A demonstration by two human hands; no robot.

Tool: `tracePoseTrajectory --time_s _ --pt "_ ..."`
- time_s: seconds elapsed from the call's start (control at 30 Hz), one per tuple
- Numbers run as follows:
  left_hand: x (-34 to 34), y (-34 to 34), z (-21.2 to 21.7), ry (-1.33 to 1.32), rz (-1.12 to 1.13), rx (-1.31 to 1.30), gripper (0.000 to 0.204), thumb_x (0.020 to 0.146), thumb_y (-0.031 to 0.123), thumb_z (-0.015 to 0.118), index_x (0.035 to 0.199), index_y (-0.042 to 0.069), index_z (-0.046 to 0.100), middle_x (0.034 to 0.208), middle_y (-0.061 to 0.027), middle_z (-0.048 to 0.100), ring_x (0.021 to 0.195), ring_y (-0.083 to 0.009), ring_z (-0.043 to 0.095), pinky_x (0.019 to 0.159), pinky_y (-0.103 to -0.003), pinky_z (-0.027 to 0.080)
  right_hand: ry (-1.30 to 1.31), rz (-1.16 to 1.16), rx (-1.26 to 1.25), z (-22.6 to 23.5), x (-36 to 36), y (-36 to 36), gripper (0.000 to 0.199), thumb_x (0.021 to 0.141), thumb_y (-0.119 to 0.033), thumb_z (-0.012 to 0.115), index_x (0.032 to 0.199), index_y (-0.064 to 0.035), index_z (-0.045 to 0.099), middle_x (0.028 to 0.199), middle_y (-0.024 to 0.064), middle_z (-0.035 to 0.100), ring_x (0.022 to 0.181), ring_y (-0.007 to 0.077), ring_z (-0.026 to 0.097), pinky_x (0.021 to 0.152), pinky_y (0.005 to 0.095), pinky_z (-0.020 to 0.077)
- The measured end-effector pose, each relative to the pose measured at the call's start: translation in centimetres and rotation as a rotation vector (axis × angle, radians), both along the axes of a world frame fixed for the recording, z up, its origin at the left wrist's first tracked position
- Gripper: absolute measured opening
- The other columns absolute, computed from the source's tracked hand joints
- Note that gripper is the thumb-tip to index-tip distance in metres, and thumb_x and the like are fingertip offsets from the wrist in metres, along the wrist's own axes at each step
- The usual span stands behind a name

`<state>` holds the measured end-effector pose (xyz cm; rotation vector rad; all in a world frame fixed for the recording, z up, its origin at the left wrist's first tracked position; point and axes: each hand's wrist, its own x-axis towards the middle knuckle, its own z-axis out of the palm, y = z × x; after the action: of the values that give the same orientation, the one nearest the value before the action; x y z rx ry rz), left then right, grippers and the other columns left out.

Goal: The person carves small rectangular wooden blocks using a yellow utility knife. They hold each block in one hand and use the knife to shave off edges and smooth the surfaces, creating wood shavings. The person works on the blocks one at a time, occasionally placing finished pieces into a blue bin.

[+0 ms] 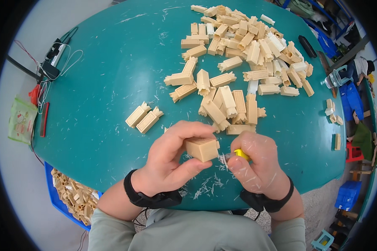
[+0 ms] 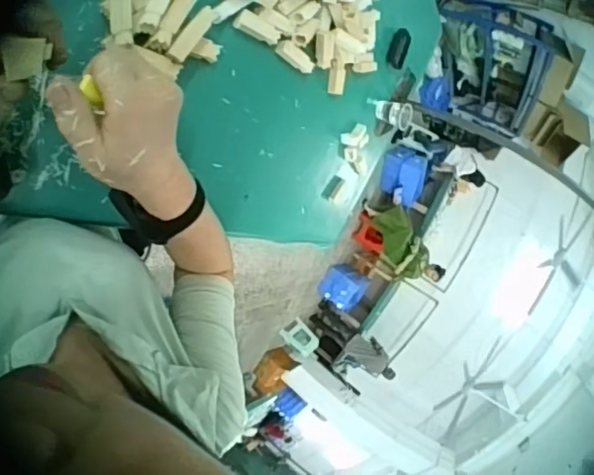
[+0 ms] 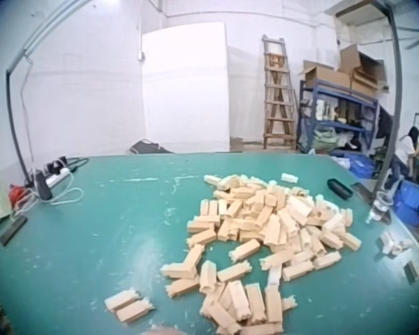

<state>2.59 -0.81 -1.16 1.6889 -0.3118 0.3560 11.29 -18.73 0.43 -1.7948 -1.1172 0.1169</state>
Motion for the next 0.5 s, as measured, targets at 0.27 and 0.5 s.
tracePoseTrajectory --time_s 0.27,0.5 --pt "-0.08 -0.16 -0.65 -0.021 -0.100 -0.246 0.029 0.084 0.004 0.060 0.105 0.001 0.040 0.101 -0.0130 0.054 0.091 -0.0175 0.053 0.080 -0.030 0.044 -0.064 0.016 -0.025 -0.19 0.04 0.18 0.033 0.079 -0.033 0.066 0.068 -0.0049 0.052 0.056 0.0081 0.047 0.047 0.0251 0.048 0.043 0.0314 0.0362" --pt "-0.32 0.04 -0.71 0.074 -0.189 -0.309 0.030 0.084 0.005 0.060 0.105 0.002 0.039 0.101 -0.0131 0.053 0.088 -0.0155 0.052 0.077 -0.027 0.043 -0.185 -0.051 0.009 -0.62 0.76 0.31 0.033 0.078 -0.033 0.067 0.067 -0.0063 0.051 0.056 0.0072 0.047 0.047 0.0245 0.047 0.042 0.0321 0.0353"
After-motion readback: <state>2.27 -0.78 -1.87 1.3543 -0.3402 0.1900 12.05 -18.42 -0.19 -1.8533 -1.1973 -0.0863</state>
